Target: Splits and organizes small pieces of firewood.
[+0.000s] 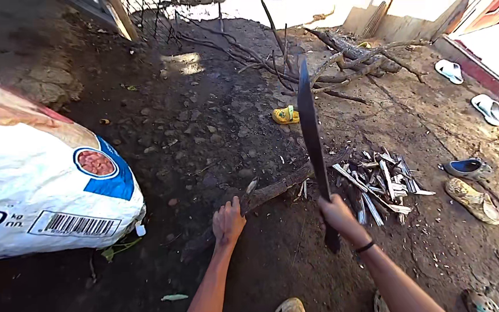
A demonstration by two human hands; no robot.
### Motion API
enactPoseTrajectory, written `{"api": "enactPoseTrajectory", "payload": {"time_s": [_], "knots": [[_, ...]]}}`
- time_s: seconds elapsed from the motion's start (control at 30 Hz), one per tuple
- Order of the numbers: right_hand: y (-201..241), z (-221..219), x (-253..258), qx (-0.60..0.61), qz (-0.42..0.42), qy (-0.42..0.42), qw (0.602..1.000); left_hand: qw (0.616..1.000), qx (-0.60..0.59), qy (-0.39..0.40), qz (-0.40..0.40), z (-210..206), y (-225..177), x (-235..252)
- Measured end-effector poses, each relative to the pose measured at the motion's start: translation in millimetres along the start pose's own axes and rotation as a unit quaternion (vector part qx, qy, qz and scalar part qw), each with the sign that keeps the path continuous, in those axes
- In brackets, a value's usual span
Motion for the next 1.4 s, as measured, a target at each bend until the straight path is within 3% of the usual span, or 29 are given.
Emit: {"api": "enactPoseTrajectory", "payload": {"time_s": [0.1,0.2,0.3,0.37,0.43,0.5,0.53,0.57,0.63,0.67,0.7,0.73,0.83,0.9,0.97,1.03,1.1,1.13,1.2,1.27,1.33,1.4], "knots": [[-53,-25,28,-0.09,-0.092,0.018,0.992,0.996,0.036,0.084,0.017,21,-5,8],[-26,-9,17,-0.071,-0.079,0.04,0.994,0.986,0.064,0.153,0.024,40,-2,12],[65,47,-24,0.003,0.088,0.009,0.996,0.981,0.089,0.171,0.02,59,1,21],[138,101,-61,0.079,0.267,-0.023,0.96,0.977,0.098,0.19,0.026,66,-1,25],[197,145,-100,0.18,0.445,-0.03,0.877,0.975,0.109,0.194,0.024,71,-3,24],[215,154,-121,0.279,0.559,-0.041,0.78,0.974,0.121,0.19,0.019,75,-6,26],[197,136,-113,0.309,0.55,-0.065,0.773,0.974,0.122,0.191,0.019,77,-8,26],[155,102,-92,0.329,0.492,-0.092,0.801,0.973,0.124,0.192,0.019,79,-9,26],[31,24,-37,0.242,0.236,-0.104,0.935,0.973,0.13,0.191,0.011,83,-12,28],[-21,-6,-14,0.151,0.087,-0.06,0.983,0.974,0.131,0.186,0.005,84,-12,29],[-51,-24,0,0.089,-0.025,-0.012,0.996,0.974,0.129,0.184,0.002,80,-9,29],[-56,-32,2,0.074,-0.083,0.027,0.993,0.974,0.124,0.188,0.01,77,-3,27],[6,4,-27,0.14,-0.046,0.025,0.989,0.973,0.111,0.201,0.027,73,-1,11],[65,47,-47,0.204,0.069,-0.014,0.976,0.973,0.111,0.202,0.029,73,-4,15],[110,82,-69,0.269,0.208,-0.043,0.939,0.972,0.118,0.199,0.026,75,-5,20],[133,92,-81,0.326,0.331,-0.046,0.885,0.973,0.131,0.188,0.016,81,-8,24],[116,68,-70,0.331,0.373,-0.074,0.864,0.973,0.14,0.184,0.01,87,-12,26],[89,45,-55,0.272,0.335,-0.108,0.896,0.973,0.139,0.185,0.009,90,-14,26],[7,-6,-12,0.086,0.103,-0.096,0.986,0.97,0.148,0.19,0.004,93,-18,24],[-54,-43,11,-0.007,-0.086,0.0,0.996,0.965,0.178,0.191,-0.017,92,-18,23],[-54,-47,6,0.013,-0.122,0.026,0.992,0.96,0.202,0.195,-0.023,92,-9,24],[-24,-29,-15,0.042,-0.093,0.029,0.994,0.956,0.205,0.209,-0.022,91,-7,19]]}}
Point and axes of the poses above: each hand's wrist, its own x-axis towards the middle knuckle, its own z-axis out of the back of the hand, y = z × x, the point moved 9 cm from there along x, towards the middle knuckle, and after that the axes turned 8 degrees about -y, right-handed, at the moved point
